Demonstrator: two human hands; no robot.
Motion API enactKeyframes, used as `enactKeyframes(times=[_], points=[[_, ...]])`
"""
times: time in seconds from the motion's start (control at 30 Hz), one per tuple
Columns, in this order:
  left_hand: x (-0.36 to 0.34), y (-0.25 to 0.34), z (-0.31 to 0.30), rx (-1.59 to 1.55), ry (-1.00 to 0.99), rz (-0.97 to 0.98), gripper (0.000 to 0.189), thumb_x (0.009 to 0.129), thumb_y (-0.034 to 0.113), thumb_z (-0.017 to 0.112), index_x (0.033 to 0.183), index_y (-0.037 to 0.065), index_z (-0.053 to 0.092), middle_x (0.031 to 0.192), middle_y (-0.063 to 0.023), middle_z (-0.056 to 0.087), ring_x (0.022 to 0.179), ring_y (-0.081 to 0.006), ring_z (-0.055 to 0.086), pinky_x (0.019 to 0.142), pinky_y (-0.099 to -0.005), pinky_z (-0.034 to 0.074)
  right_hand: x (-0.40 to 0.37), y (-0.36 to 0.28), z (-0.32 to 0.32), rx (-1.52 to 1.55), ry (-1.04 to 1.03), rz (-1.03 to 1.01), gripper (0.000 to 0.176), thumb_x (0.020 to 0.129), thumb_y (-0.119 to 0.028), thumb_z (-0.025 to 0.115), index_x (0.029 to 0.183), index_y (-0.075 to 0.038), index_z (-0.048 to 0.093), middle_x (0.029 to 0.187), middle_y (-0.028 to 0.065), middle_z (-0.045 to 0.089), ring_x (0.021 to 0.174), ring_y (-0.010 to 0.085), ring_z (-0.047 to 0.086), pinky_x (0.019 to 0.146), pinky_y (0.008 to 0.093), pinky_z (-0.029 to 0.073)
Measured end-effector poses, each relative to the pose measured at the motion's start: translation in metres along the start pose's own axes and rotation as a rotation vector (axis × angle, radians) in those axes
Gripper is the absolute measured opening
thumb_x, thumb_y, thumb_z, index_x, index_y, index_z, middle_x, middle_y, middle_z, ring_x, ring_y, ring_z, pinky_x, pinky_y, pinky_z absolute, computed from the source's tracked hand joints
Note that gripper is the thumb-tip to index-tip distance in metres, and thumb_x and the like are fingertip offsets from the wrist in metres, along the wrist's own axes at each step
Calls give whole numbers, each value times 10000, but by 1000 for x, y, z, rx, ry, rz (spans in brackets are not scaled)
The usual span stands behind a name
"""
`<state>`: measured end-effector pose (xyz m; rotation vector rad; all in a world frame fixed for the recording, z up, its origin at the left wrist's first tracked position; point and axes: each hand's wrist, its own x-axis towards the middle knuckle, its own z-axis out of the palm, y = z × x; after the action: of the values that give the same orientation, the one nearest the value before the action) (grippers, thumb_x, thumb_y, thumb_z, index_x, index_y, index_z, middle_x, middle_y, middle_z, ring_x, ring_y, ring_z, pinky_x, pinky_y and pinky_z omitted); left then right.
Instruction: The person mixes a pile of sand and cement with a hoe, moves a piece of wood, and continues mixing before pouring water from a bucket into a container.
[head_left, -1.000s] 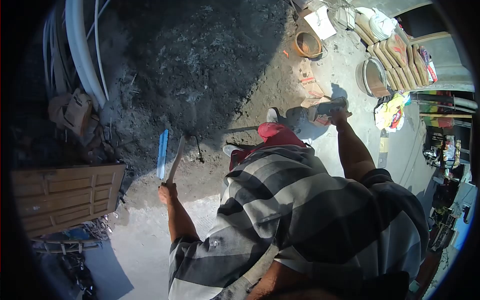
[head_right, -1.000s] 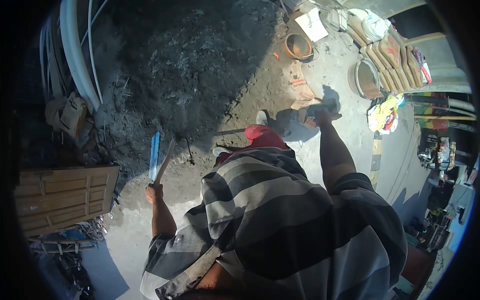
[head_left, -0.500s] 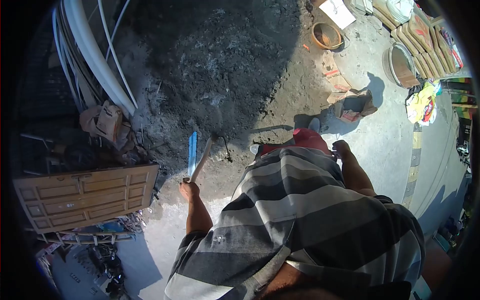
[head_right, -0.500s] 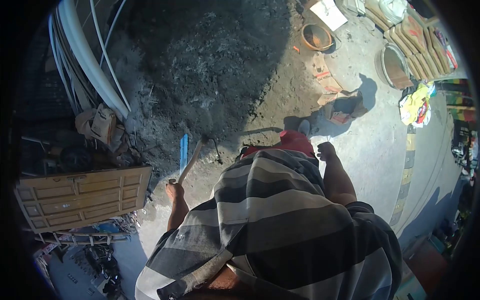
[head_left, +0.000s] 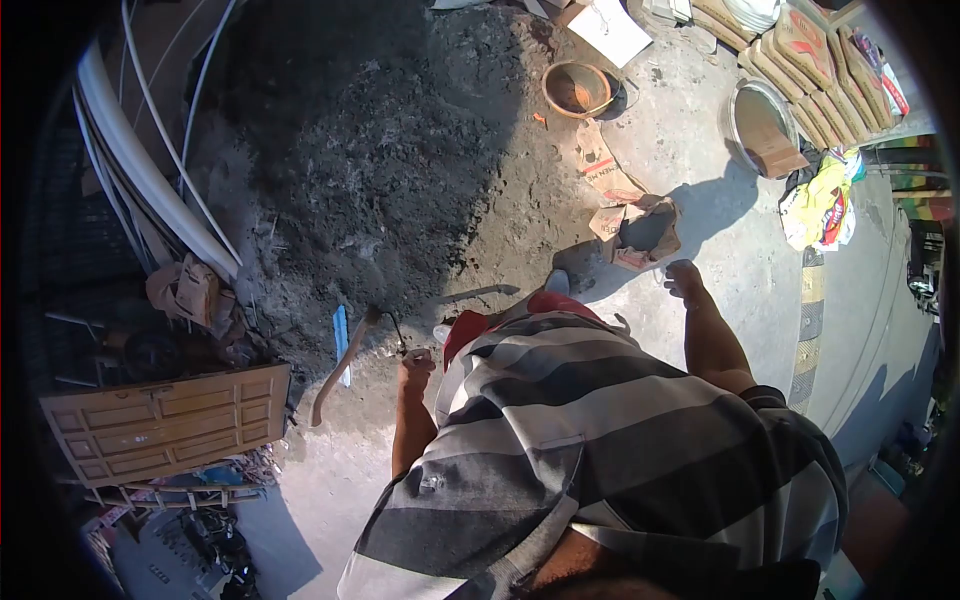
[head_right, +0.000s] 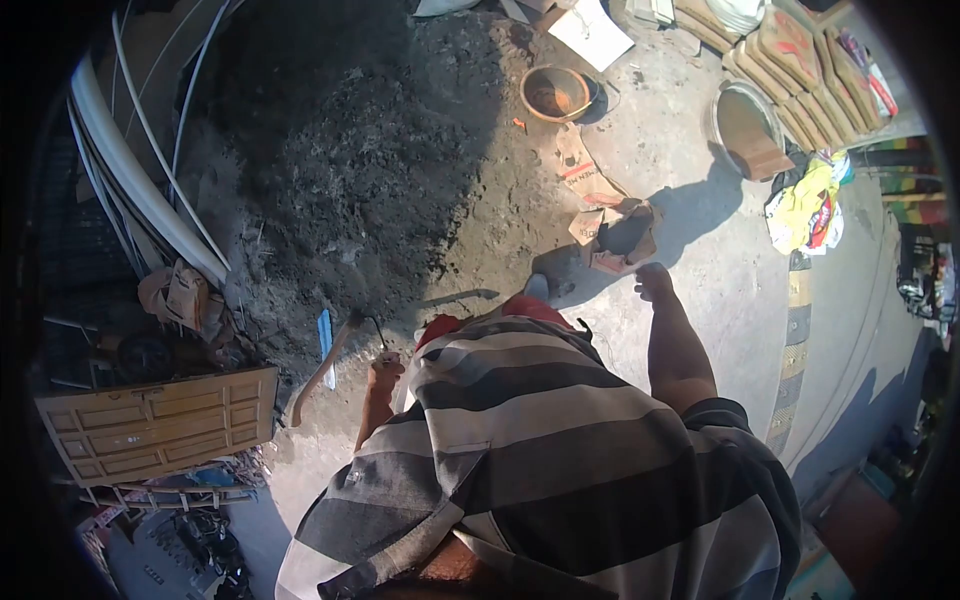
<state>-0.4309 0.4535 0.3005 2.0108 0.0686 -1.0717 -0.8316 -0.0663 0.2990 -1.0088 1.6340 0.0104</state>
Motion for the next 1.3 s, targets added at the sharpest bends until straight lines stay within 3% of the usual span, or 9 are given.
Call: enactKeyframes(times=[0.23,0.3,0.57,0.77,0.9,1.03,1.1,1.17,1.3], points=[[-7,22,43,264,99,-223,238,874,248,600,1031,75,647,679,-93,656,546,-161,594,487,-303,450,28,118,-131,74,168,197,339,855,-247,561,1146,-75,536,991,131,615,731,270,638,523,360,465],[22,2,44,200,65,-198,236,874,239,592,1032,73,646,677,-95,655,546,-163,597,479,-300,446,2,117,-122,130,211,285,306,854,-230,573,1116,-76,541,972,140,618,710,257,632,516,362,465],[96,152,137,269,-92,-188,284,846,173,543,1089,56,630,704,-85,640,531,-139,551,496,-289,450,-45,95,-63,101,116,254,288,897,-274,485,1114,-95,549,1033,121,630,813,258,650,655,381,493],[180,251,185,458,-223,71,318,757,107,511,1024,26,663,725,-69,639,628,-135,586,590,-287,460,-23,102,-86,727,15,276,95,881,-175,474,806,-136,430,631,-19,278,465,97,314,401,265,221],[239,316,192,630,-290,74,303,740,110,553,1007,29,672,776,-69,668,666,-145,614,617,-294,476,-18,60,-57,726,541,333,75,871,-157,496,866,-82,492,675,36,423,424,137,393,357,291,264],[355,379,164,723,-379,64,323,749,77,580,1062,37,651,794,-87,666,682,-165,618,595,-320,476,38,55,-8,933,420,413,212,874,-212,522,995,-38,503,757,81,521,482,180,490,390,306,340],[412,437,151,651,-546,-162,336,751,40,583,1082,43,642,788,-94,660,674,-177,611,564,-331,469,54,-8,49,942,500,563,197,869,-217,510,951,-44,556,802,96,562,503,203,511,410,337,377],[428,513,148,566,-331,13,376,723,17,598,1098,36,622,757,-88,639,626,-171,586,526,-309,450,75,-63,97,736,298,388,232,859,-230,514,943,-36,609,872,147,622,576,266,580,495,409,462],[447,650,166,416,-335,203,426,705,56,643,1128,30,599,793,-67,632,641,-154,583,534,-294,449,159,-88,131,1,458,-12,360,815,-287,564,994,20,626,951,243,649,892,304,641,785,413,498]])
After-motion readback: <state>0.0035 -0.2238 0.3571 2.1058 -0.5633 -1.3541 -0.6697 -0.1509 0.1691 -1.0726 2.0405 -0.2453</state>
